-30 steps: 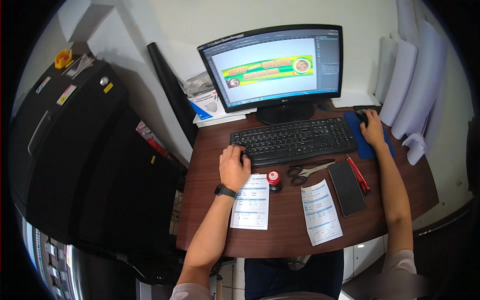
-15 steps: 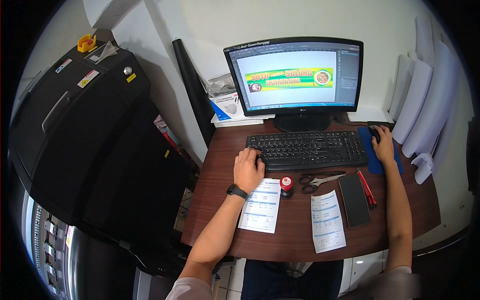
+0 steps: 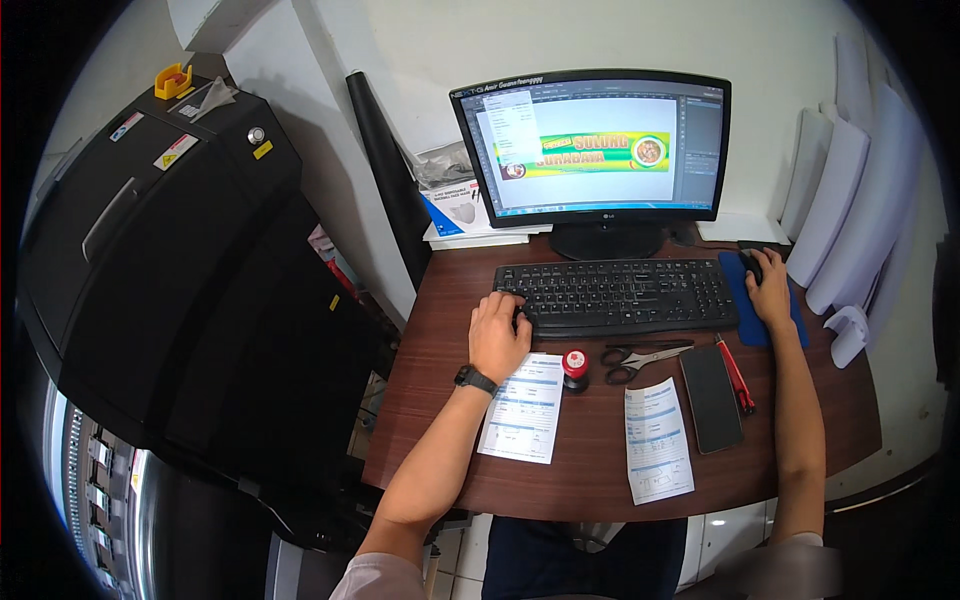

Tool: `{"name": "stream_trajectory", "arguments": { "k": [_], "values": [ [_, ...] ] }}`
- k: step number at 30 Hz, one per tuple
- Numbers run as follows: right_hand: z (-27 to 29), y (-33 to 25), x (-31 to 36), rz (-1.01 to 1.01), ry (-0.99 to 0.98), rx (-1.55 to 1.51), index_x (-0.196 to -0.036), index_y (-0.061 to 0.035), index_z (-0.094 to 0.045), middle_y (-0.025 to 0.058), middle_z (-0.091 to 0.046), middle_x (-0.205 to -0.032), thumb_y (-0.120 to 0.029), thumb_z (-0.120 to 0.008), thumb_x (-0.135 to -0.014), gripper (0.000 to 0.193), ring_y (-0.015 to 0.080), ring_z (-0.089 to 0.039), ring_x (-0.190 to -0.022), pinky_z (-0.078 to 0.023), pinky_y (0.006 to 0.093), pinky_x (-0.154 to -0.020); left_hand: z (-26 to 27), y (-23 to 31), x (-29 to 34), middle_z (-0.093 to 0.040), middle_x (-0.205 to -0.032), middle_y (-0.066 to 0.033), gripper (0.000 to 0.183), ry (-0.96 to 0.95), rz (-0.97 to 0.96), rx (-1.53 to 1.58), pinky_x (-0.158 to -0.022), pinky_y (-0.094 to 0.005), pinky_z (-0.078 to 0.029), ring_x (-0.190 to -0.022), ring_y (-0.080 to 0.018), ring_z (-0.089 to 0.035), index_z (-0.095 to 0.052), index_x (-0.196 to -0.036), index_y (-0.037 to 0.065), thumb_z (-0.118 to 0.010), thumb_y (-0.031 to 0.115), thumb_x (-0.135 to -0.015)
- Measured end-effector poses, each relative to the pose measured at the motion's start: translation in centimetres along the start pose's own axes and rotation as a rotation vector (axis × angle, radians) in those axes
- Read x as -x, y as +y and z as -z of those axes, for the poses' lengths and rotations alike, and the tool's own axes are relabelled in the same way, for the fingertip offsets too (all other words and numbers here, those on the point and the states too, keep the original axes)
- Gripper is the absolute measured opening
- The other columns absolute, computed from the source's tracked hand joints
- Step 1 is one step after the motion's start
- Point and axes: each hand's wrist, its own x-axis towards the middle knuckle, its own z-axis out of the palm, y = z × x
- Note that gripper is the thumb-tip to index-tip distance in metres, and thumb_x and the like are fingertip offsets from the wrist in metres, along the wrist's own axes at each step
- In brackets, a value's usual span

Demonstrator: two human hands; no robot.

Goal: Designing a food banner on a computer using design software.

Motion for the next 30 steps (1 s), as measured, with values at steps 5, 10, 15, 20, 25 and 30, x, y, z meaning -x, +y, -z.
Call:
{"name": "stream_trajectory", "arguments": {
  "k": [5,10,15,20,25,30],
  "values": [
    [0.28,-0.21,0.06,-0.034,-0.018,-0.003,-0.134,-0.0076,-0.061,0.0192,-0.053,-0.143,-0.009,-0.067,-0.088,0.046,0.0411,-0.051,-0.131,-0.043,0.0464,-0.113,-0.05,-0.05,0.11,-0.065,-0.106,-0.0117,0.017,-0.004,0.007,0.005,-0.09,-0.0436,-0.046,-0.104,-0.0326,-0.06,-0.068,-0.103,0.004,-0.063,0.008,-0.088],
    [0.28,0.11,0.01,-0.031,-0.011,0.0,-0.132,-0.0073,-0.062,0.019,-0.054,-0.142,-0.009,-0.067,-0.087,0.045,0.0412,-0.052,-0.129,-0.043,0.0468,-0.112,-0.17,0.15,-0.09,-0.065,-0.105,-0.0116,0.017,0.005,0.004,0.003,-0.09,-0.0435,-0.046,-0.103,-0.0326,-0.06,-0.068,-0.103,0.004,-0.064,0.008,-0.088],
    [0.05,-0.06,-0.01,-0.012,0.001,0.002,-0.132,-0.0077,-0.062,0.019,-0.055,-0.14,-0.009,-0.067,-0.087,0.045,0.0411,-0.052,-0.128,-0.044,0.0464,-0.111,0.04,-0.08,-0.04,-0.065,-0.104,-0.0117,0.017,0.013,-0.004,-0.003,-0.09,-0.0434,-0.046,-0.103,-0.0325,-0.06,-0.068,-0.104,0.004,-0.064,0.008,-0.088],
    [0.35,-0.56,0.12,-0.019,-0.008,-0.003,-0.132,-0.0082,-0.062,0.0183,-0.056,-0.14,-0.009,-0.067,-0.087,0.045,0.0399,-0.053,-0.128,-0.044,0.0457,-0.111,0.14,-0.03,0.07,-0.065,-0.105,-0.012,0.017,0.009,0.009,-0.001,-0.09,-0.0435,-0.046,-0.103,-0.0328,-0.06,-0.068,-0.104,0.004,-0.064,0.008,-0.088],
    [0.33,-0.01,0.16,-0.017,0.002,0.002,-0.132,-0.0085,-0.063,0.0176,-0.056,-0.14,-0.01,-0.067,-0.087,0.045,0.0397,-0.053,-0.128,-0.044,0.0459,-0.11,0.08,0.37,-0.14,-0.065,-0.105,-0.0142,0.017,0.003,0.006,0.023,-0.09,-0.0445,-0.046,-0.103,-0.0359,-0.06,-0.067,-0.104,0.003,-0.065,0.006,-0.087],
    [-0.21,0.06,-0.04,-0.022,0.024,0.016,-0.132,-0.0083,-0.062,0.0179,-0.055,-0.142,-0.01,-0.066,-0.087,0.045,0.0403,-0.053,-0.129,-0.045,0.0465,-0.11,0.32,0.18,-0.07,-0.064,-0.103,-0.0135,0.018,0.005,-0.002,-0.022,-0.089,-0.0443,-0.046,-0.102,-0.0345,-0.06,-0.068,-0.104,0.004,-0.065,0.008,-0.086]
  ]
}}
